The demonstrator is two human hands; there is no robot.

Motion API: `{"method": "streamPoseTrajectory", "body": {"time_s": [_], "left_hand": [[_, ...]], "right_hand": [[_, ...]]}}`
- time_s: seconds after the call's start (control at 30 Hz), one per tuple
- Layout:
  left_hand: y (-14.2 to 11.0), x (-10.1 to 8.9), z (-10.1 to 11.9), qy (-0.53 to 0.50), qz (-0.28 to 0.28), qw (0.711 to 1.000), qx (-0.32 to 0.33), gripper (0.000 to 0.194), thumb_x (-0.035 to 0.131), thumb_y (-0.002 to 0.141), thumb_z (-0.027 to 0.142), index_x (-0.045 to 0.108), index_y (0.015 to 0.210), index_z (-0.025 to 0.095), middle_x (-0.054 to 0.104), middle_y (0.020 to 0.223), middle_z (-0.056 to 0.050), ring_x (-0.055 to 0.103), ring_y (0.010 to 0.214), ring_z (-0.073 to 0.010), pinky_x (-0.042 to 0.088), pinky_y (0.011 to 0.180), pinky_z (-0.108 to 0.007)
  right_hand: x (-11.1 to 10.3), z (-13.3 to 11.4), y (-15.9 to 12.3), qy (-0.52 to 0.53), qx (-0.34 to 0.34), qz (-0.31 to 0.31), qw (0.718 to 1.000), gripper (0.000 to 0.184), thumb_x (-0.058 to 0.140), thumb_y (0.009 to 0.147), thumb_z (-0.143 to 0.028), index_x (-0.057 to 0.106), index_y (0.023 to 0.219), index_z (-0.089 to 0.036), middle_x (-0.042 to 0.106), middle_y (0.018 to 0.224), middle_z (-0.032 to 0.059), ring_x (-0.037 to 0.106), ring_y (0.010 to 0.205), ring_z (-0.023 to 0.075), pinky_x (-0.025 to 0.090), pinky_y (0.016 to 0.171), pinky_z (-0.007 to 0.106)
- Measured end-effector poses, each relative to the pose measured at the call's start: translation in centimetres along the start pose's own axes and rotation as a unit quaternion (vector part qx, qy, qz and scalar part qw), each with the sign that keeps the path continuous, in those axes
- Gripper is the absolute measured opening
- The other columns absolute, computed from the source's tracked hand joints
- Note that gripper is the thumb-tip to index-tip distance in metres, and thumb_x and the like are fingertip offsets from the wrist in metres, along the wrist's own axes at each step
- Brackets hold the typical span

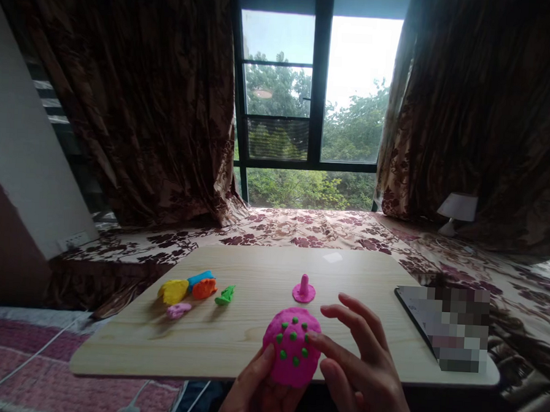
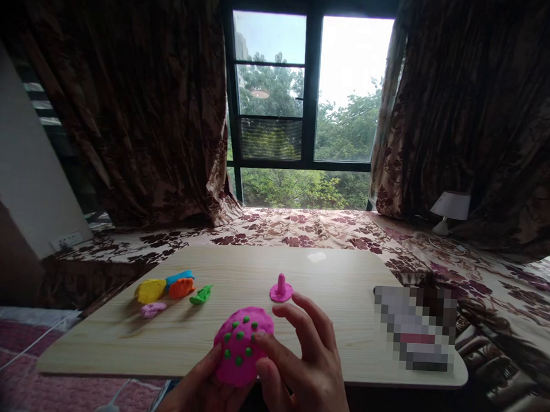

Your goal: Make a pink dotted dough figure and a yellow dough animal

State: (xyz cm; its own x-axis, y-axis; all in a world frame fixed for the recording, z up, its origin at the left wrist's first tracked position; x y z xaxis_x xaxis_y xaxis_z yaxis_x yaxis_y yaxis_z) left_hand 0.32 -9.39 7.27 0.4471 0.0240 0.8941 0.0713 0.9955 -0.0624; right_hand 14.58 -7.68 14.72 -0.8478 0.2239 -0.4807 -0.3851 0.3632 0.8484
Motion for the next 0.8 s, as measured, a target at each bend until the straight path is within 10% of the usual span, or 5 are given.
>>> {"method": "streamPoseTrajectory", "body": {"time_s": [0.53, 0.8], "left_hand": [[-0.4, 0.9, 0.0, 0.006, 0.157, 0.988, 0.002, 0.025, 0.045, 0.087, 0.008, 0.07, 0.088, 0.01, 0.071, 0.095, -0.017, 0.068, 0.088, -0.0208, 0.054, 0.08, -0.031], [-0.2, 0.7, -0.1, 0.003, 0.221, 0.975, 0.017, 0.032, 0.049, 0.085, 0.006, 0.055, 0.116, 0.01, 0.073, 0.093, -0.015, 0.068, 0.086, -0.0212, 0.057, 0.074, -0.03]], "right_hand": [[0.6, -0.3, -0.7, -0.047, -0.071, 0.004, 0.996, 0.033, 0.056, 0.076, -0.011, 0.063, 0.106, -0.02, 0.047, 0.123, 0.0113, 0.037, 0.119, 0.0345, 0.045, 0.087, 0.05], [0.4, -0.3, -0.6, -0.034, -0.075, 0.008, 0.997, 0.036, 0.054, 0.076, -0.011, 0.06, 0.111, -0.02, 0.046, 0.125, 0.0112, 0.036, 0.121, 0.0335, 0.045, 0.088, 0.048]]}}
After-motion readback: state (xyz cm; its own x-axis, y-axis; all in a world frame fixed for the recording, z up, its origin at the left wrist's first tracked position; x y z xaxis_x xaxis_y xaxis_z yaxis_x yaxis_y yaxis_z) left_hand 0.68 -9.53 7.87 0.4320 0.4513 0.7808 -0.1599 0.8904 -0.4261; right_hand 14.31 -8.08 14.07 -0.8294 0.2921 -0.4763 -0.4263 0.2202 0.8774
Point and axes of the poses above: each hand's wrist, its own y-axis towards the middle knuckle, its own x-axis out of the palm, z = x × y, the point moved 5 cm from there along y, towards the middle knuckle
